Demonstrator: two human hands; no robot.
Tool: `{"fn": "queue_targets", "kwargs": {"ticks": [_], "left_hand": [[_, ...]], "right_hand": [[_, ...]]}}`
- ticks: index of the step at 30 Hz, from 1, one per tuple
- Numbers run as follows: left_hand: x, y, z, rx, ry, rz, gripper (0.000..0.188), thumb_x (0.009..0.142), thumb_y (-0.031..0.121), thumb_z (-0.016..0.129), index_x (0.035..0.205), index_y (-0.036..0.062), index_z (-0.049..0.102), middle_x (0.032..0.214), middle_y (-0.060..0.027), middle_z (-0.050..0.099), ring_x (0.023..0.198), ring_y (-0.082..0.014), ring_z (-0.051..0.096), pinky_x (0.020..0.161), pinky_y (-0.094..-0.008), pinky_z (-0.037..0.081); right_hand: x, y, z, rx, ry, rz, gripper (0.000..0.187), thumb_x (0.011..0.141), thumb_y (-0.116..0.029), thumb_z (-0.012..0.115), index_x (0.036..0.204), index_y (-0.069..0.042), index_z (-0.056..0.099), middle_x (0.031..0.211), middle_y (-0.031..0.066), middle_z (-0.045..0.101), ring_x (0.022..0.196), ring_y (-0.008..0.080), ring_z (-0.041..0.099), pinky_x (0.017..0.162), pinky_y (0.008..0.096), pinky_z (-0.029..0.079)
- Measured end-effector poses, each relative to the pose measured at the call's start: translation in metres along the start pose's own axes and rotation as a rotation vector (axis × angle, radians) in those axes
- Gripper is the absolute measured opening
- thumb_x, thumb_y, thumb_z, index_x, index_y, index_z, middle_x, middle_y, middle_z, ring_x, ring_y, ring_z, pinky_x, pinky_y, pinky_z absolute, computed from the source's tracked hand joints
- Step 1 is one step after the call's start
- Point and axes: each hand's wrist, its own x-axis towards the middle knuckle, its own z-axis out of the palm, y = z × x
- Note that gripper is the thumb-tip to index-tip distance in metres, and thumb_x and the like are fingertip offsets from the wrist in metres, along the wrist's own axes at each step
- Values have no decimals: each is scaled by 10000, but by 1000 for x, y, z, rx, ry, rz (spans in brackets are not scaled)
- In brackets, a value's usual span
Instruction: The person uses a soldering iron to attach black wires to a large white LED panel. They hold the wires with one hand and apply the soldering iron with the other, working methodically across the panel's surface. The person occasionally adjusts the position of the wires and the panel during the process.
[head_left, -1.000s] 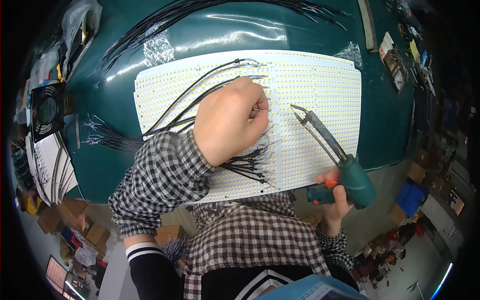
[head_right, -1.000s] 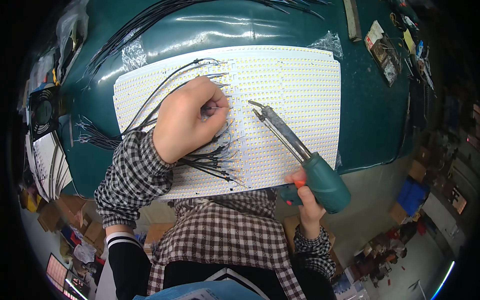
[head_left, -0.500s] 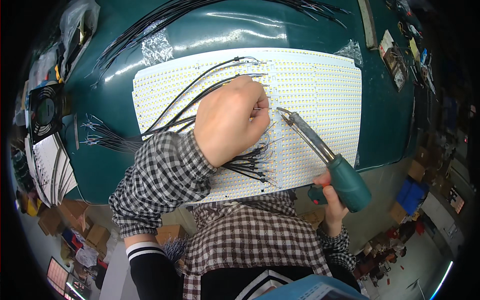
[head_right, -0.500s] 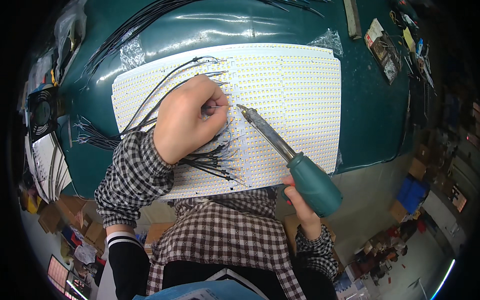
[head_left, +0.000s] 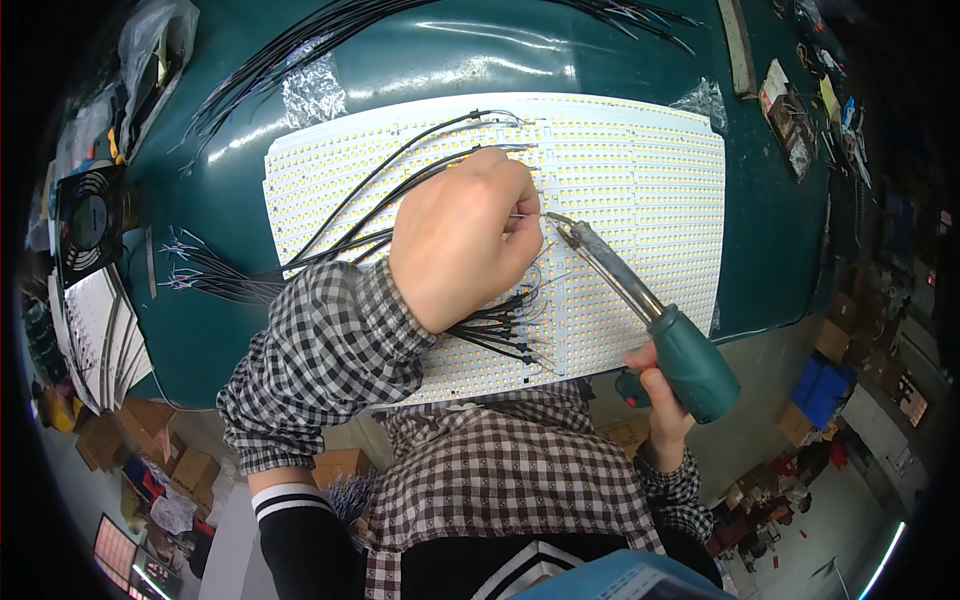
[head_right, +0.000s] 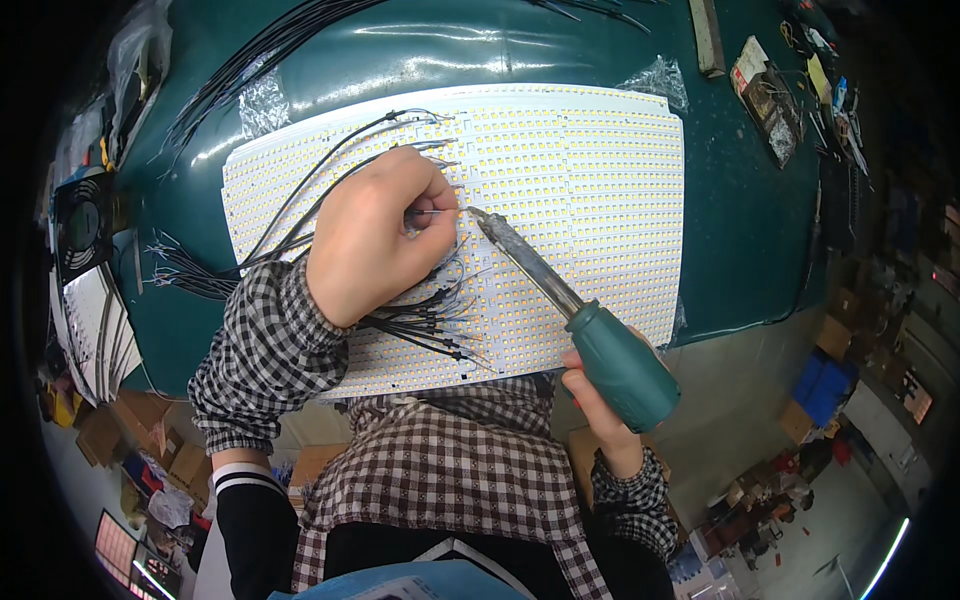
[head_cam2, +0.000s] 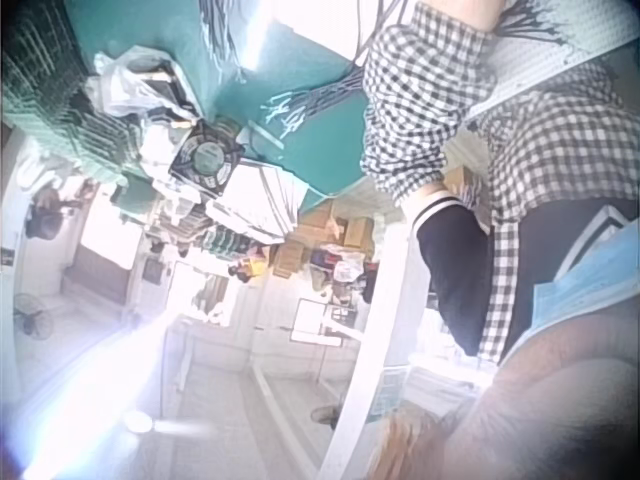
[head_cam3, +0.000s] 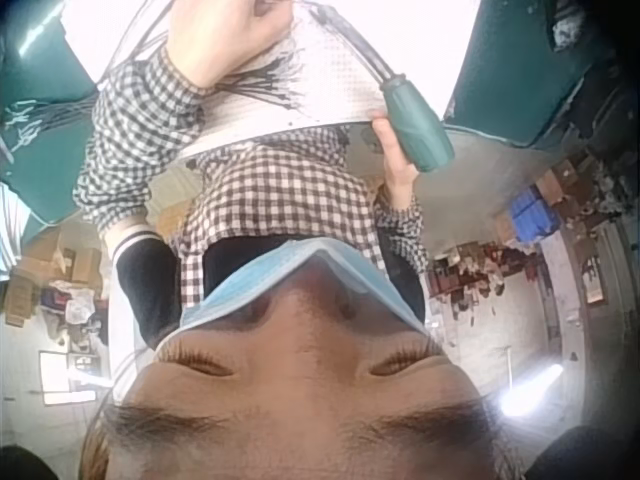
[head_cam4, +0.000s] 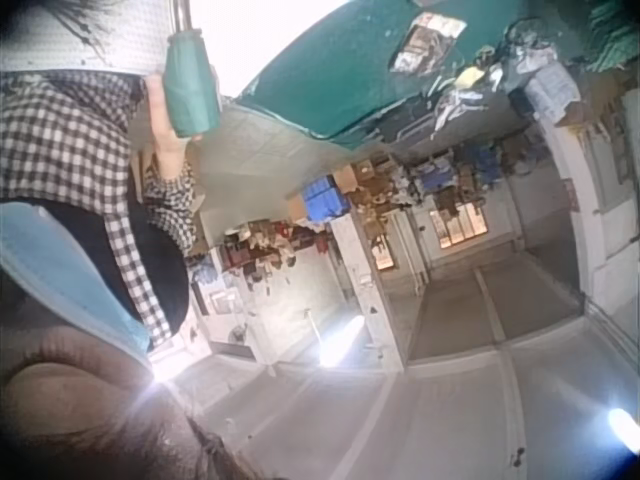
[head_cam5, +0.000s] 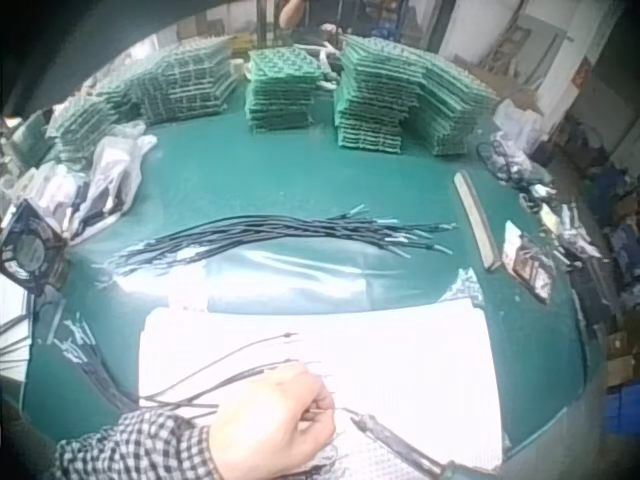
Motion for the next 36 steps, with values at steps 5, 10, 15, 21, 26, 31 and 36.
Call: {"fn": "queue_targets", "kwargs": {"ticks": [5,10,15,21,26,31,36], "left_hand": [[0,-1,0,7,6,10,90,735,33,691,774,22,611,740,-92,586,621,-213,600,569,-322,489],[-1,-2,1,-5,13,19,89,735,35,689,772,21,609,736,-91,581,617,-214,595,565,-324,484],[-1,-3,2,1,17,17,90,734,39,690,774,19,612,737,-93,581,619,-213,596,570,-323,485],[0,-1,1,1,9,10,87,735,41,687,775,18,613,738,-94,580,622,-215,596,573,-325,485],[0,-1,1,12,5,13,81,738,38,683,775,18,613,738,-94,579,622,-214,595,573,-326,485],[0,-2,2,21,-4,10,83,740,41,686,780,18,617,747,-90,588,624,-207,596,580,-321,491],[-2,1,0,33,-23,-9,80,745,37,685,798,19,627,765,-87,602,658,-203,610,611,-313,502]], "right_hand": [[1,1,-1,-43,-20,-29,261,865,-143,644,1005,78,641,892,140,674,830,235,646,787,361,524],[0,5,-2,-61,-31,-63,274,867,-160,656,1007,76,642,889,136,676,825,231,647,784,360,523],[0,5,-1,-71,-19,-60,289,869,-180,673,1005,73,645,893,134,677,823,233,651,790,357,520],[1,10,-1,-17,-5,-92,320,774,-40,785,1062,34,667,888,90,717,813,164,676,769,304,540],[-2,3,4,-45,31,-39,364,865,-231,677,1040,85,639,886,140,678,802,229,642,778,357,514],[0,-4,8,22,67,-41,481,870,-280,660,1139,111,582,841,133,655,764,221,626,742,363,527],[-1,-3,10,118,136,-54,540,878,-274,643,1212,133,525,809,126,631,755,223,619,722,380,547]]}}
